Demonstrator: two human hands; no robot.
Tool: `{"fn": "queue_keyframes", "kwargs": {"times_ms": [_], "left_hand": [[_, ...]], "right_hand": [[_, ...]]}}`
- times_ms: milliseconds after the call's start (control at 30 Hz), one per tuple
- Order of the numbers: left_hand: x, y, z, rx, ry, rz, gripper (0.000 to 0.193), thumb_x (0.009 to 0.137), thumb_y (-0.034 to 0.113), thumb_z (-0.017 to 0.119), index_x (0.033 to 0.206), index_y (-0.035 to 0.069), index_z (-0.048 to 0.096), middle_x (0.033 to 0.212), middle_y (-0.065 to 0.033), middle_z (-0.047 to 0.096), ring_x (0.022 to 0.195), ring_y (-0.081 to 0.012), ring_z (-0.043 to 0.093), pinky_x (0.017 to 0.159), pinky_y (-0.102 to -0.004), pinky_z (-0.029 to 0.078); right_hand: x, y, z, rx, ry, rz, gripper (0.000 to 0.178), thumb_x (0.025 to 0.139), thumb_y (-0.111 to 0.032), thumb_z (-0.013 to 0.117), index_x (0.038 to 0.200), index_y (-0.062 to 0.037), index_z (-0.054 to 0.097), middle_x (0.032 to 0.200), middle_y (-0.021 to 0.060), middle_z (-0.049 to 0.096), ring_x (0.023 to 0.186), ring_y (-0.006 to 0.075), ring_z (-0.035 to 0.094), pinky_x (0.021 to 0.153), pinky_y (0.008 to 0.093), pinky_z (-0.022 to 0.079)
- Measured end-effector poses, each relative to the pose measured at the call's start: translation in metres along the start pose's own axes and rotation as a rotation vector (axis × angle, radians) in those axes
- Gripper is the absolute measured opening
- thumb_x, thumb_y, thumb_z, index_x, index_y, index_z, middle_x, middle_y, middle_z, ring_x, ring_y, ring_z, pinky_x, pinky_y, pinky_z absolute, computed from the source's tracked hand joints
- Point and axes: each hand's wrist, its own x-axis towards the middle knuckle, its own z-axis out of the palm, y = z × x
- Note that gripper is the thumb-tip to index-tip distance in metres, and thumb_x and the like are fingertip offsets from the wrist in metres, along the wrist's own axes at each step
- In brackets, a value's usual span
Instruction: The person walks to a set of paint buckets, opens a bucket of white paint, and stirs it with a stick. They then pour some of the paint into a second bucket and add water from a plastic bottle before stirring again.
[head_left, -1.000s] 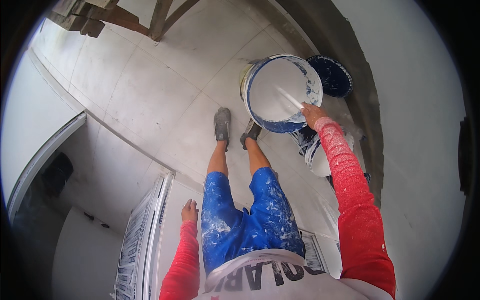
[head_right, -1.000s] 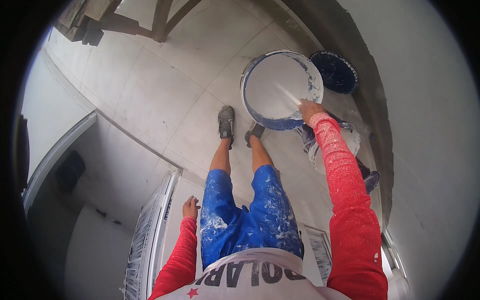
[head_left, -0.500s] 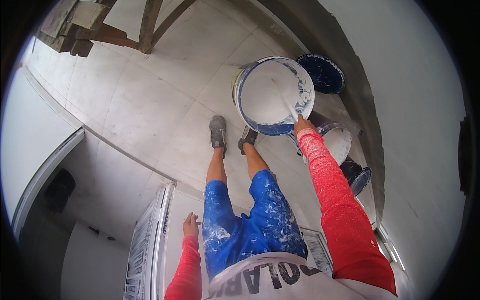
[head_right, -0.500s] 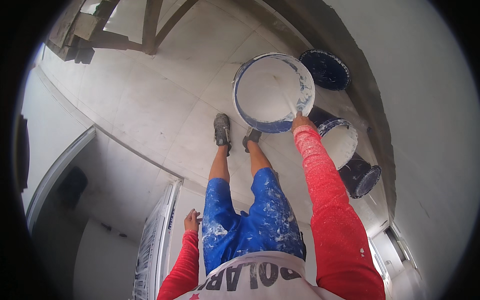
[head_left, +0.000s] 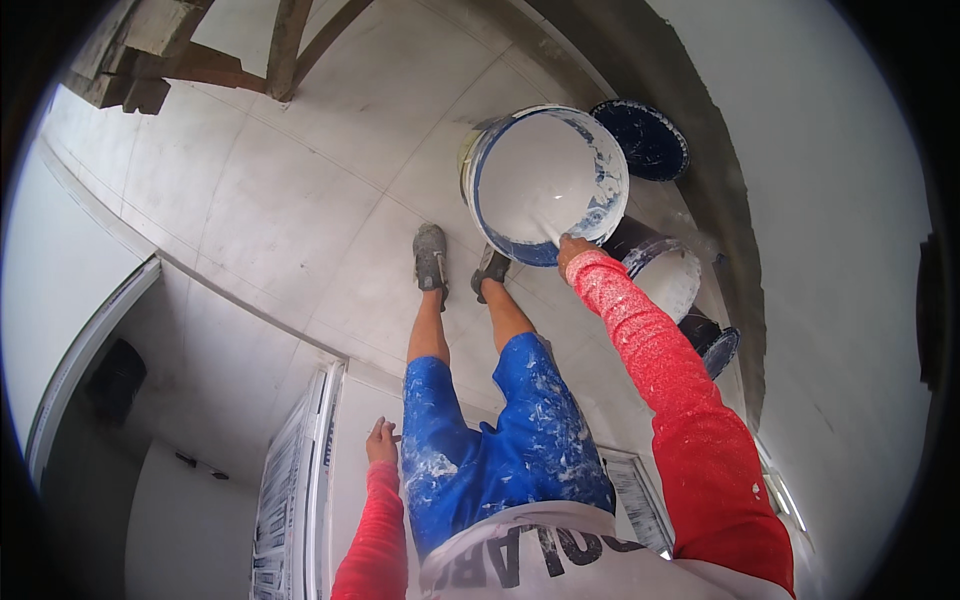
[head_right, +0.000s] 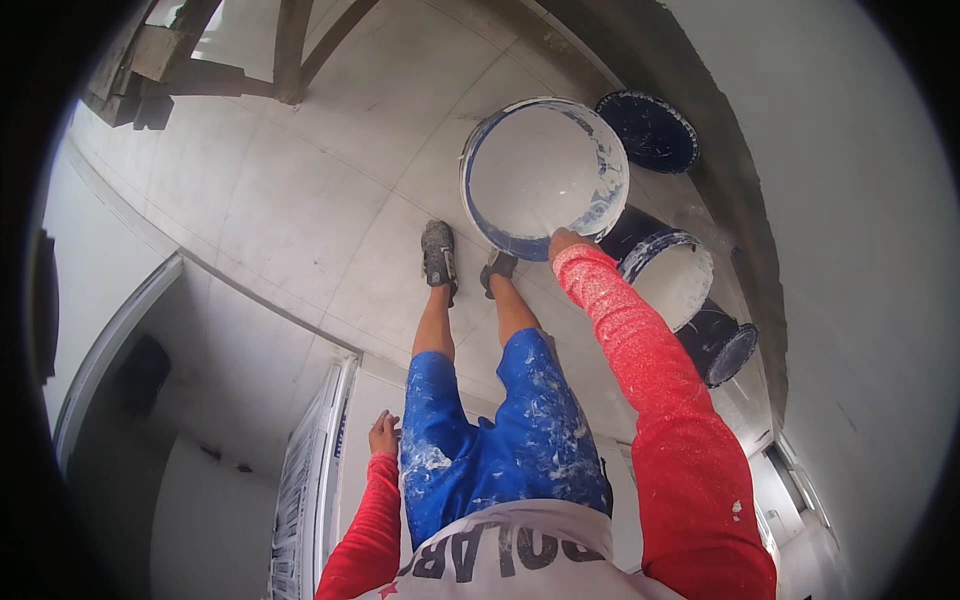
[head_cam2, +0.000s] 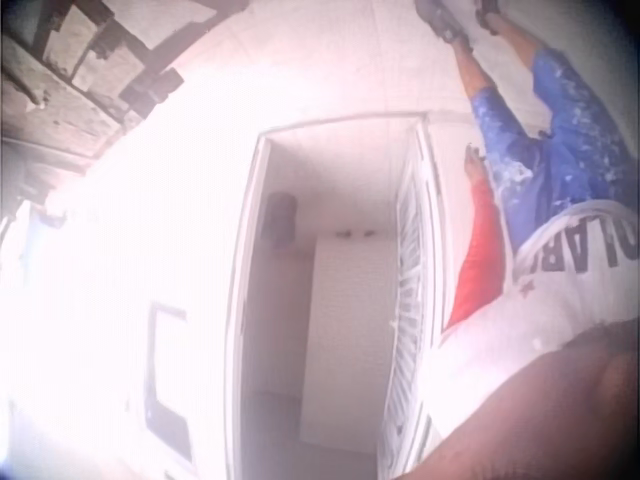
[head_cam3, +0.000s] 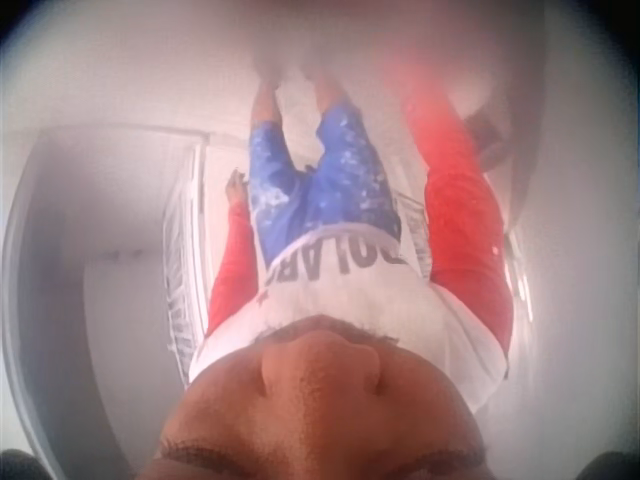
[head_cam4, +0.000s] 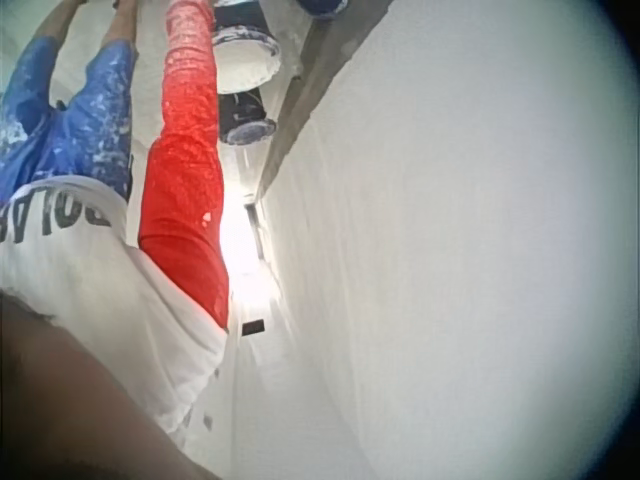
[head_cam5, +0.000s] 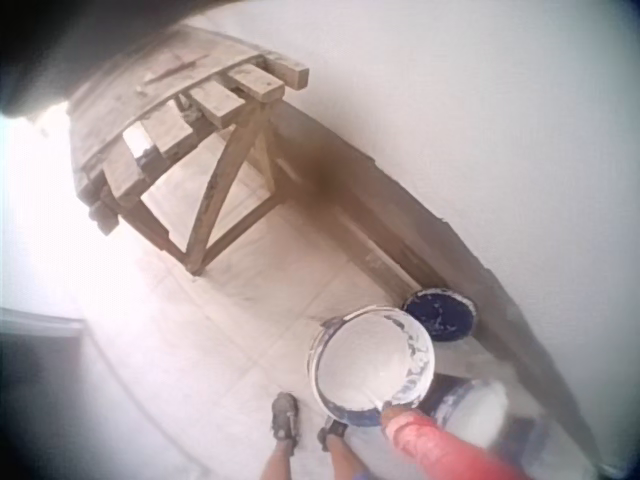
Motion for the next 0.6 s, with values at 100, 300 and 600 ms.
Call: {"fn": "queue_keyframes", "kwargs": {"times_ms": [100,300,600], "left_hand": [[-0.007,-0.007,-0.007,0.05,0.036,0.018,0.047,0.099,0.025,0.055,0.138,-0.001,0.054,0.106,-0.0169,0.072,0.078,-0.0181,0.068,0.068,-0.0296,0.055],[-0.009,0.029,0.011,0.162,-0.027,0.049,0.048,0.097,0.024,0.058,0.137,-0.004,0.054,0.109,-0.0165,0.071,0.082,-0.0191,0.069,0.074,-0.0299,0.054],[0.006,0.0,0.002,0.201,0.008,0.198,0.047,0.096,0.022,0.06,0.134,-0.006,0.055,0.108,-0.0183,0.071,0.081,-0.0184,0.07,0.074,-0.0307,0.055]], "right_hand": [[-0.018,-0.007,-0.06,0.061,0.127,-0.365,0.034,0.096,-0.028,0.051,0.121,-0.0064,0.06,0.119,0.0204,0.066,0.11,0.0414,0.063,0.096,0.0483,0.051],[0.003,0.053,-0.021,0.117,0.148,0.15,0.039,0.098,-0.02,0.046,0.134,-0.0049,0.053,0.124,0.023,0.064,0.115,0.0395,0.063,0.098,0.049,0.051],[-0.027,0.038,-0.052,0.352,0.089,0.062,0.043,0.096,-0.027,0.049,0.135,-0.0105,0.053,0.121,0.0211,0.066,0.106,0.0374,0.067,0.093,0.0483,0.053]]}}
